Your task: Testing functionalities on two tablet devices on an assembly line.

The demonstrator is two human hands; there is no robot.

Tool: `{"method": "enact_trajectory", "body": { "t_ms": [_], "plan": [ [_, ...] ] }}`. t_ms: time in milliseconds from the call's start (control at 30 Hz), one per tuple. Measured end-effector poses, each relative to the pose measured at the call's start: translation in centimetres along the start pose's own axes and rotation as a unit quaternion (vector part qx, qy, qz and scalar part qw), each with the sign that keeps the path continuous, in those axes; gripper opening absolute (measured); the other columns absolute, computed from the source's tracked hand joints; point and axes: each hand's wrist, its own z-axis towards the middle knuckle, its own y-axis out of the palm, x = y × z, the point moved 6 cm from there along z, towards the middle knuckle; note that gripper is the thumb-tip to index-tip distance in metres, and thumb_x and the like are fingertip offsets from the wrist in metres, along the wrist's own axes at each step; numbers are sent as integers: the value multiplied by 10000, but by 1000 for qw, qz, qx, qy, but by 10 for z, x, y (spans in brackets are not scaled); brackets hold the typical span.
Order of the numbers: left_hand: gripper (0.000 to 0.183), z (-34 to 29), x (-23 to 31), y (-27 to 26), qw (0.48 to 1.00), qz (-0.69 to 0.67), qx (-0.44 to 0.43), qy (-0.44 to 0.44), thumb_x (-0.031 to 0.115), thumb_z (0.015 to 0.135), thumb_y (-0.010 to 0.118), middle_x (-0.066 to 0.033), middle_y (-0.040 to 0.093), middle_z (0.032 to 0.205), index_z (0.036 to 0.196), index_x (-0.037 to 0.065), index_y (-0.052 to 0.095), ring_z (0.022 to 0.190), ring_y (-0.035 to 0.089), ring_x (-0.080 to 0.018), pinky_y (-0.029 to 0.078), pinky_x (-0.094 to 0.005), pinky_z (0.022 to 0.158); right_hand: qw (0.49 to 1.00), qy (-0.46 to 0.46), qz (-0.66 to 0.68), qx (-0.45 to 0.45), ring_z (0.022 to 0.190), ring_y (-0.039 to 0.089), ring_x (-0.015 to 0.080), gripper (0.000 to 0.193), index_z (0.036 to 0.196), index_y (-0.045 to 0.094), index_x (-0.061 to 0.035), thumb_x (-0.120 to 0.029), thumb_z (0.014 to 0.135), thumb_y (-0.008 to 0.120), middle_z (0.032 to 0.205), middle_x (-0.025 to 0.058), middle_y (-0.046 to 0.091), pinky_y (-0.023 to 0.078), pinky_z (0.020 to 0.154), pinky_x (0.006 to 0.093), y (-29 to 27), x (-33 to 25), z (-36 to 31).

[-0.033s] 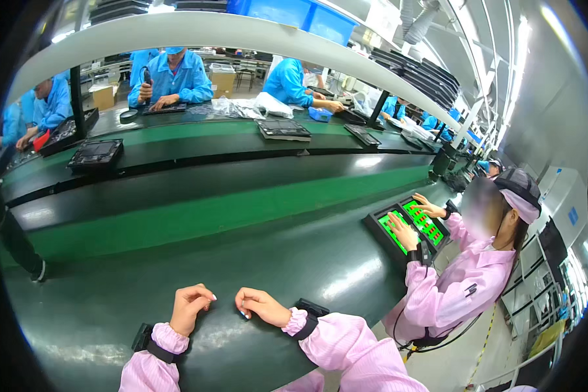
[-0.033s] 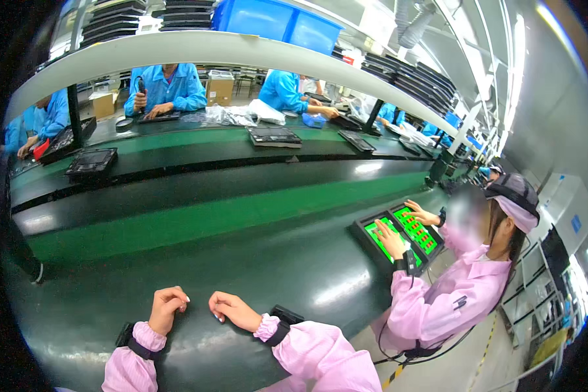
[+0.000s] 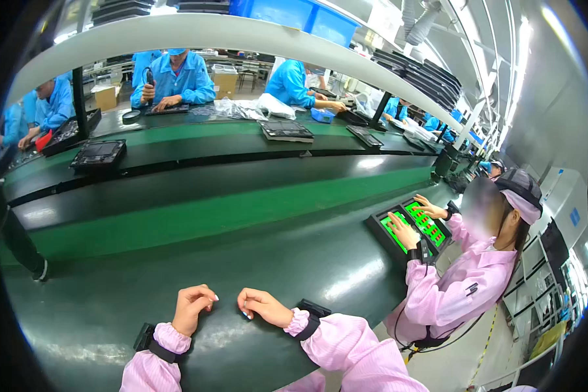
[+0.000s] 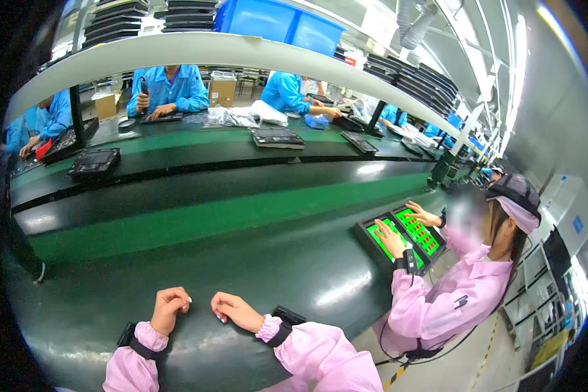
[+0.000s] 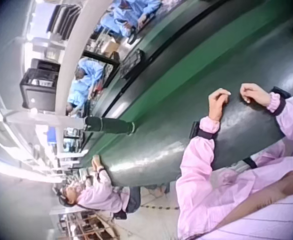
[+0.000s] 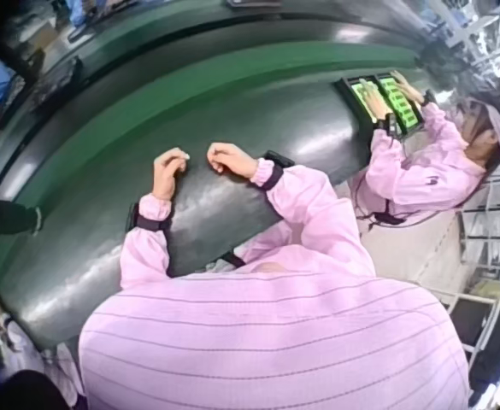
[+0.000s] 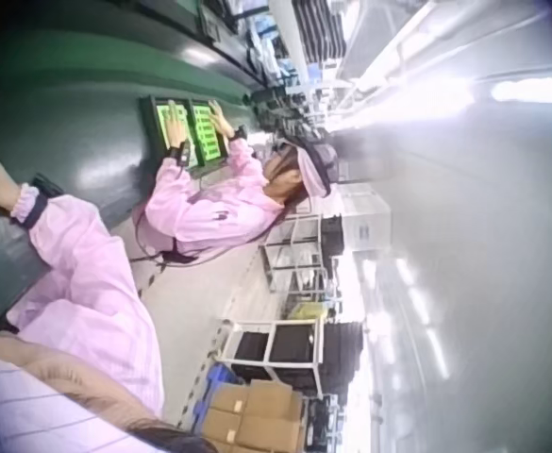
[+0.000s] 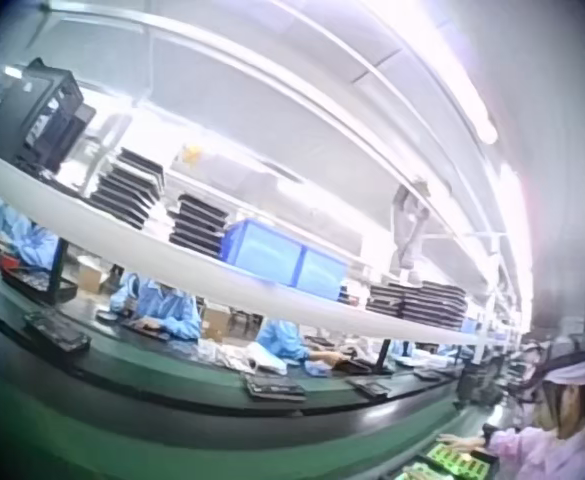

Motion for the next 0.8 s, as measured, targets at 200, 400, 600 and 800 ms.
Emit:
{"method": "enact_trajectory", "body": {
  "t_ms": [200,400,600,800],
  "plan": [
    [146,-1,-5,0,997,-73,-15,-28,50,739,448,-51,522,653,730,-27,572,585,469,-102,383,-227,554,1000,22,6,5,617,440,65,70,842,481,-46,-44,840,411,712,-9,462,380,565,209,2,3,0],
    [165,-2,-5,-2,996,-75,-12,-40,83,748,428,-48,509,647,720,-25,549,593,466,-109,386,-234,574,1000,26,-6,-3,613,441,63,73,839,491,-48,-48,835,418,706,-16,467,375,563,207,4,2,-1],
    [156,-4,-5,-4,996,-77,-10,-40,83,745,438,-54,509,646,709,-24,546,591,467,-113,387,-236,574,999,28,-22,-25,624,446,80,90,843,496,-36,-67,851,412,712,4,475,382,595,215,8,1,-1],
    [190,-5,-3,-3,999,-40,2,-30,155,730,441,-59,469,583,681,-13,516,551,456,-140,372,-252,536,1000,21,-10,-13,614,443,73,82,834,492,-41,-56,845,412,703,-2,466,378,571,212,10,4,-1]
  ]
}}
